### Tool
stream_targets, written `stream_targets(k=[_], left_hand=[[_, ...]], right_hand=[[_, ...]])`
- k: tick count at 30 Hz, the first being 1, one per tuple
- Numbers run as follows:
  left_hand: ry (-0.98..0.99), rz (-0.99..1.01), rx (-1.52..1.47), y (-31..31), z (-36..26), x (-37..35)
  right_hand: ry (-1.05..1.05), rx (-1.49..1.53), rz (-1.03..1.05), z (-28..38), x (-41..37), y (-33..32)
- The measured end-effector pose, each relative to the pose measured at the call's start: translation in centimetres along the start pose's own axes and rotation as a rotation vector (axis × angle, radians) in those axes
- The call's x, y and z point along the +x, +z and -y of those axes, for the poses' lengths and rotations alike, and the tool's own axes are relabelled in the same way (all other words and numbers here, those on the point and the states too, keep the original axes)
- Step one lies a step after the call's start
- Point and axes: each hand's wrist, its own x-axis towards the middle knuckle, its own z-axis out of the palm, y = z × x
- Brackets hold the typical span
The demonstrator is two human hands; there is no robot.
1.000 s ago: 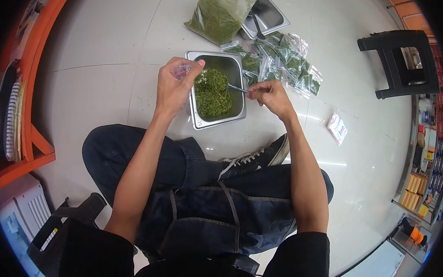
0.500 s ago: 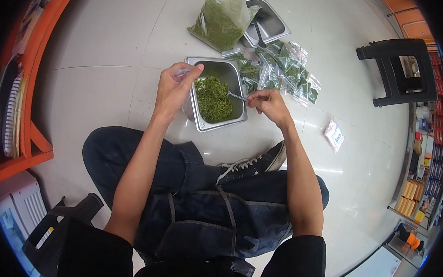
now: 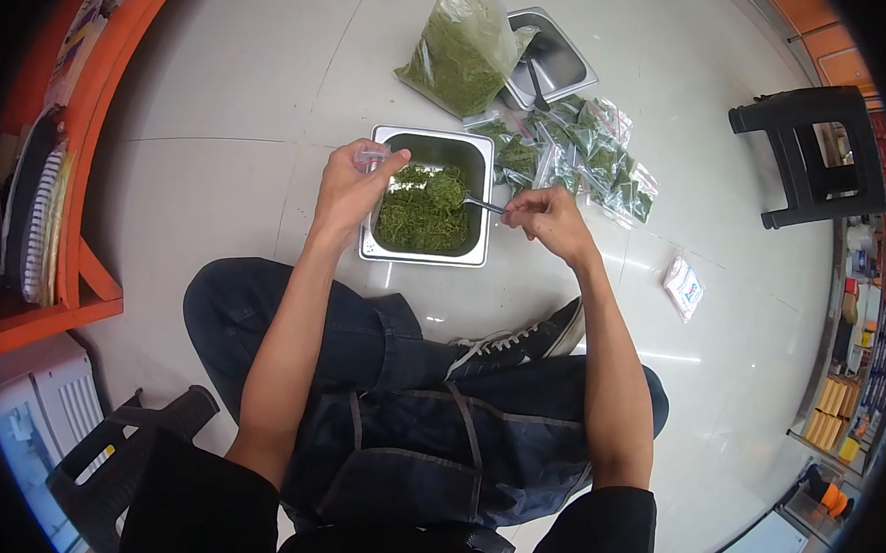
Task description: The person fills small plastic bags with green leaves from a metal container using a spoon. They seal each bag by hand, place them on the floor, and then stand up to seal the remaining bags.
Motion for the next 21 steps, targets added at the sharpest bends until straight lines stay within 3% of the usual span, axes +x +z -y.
stream_targets(k=[21], left_hand=[[0.034,0.007,0.021,0.12,0.01,0.01]], right_hand=[[-0.029,0.112,0.003,0.40,-0.08,0.16]])
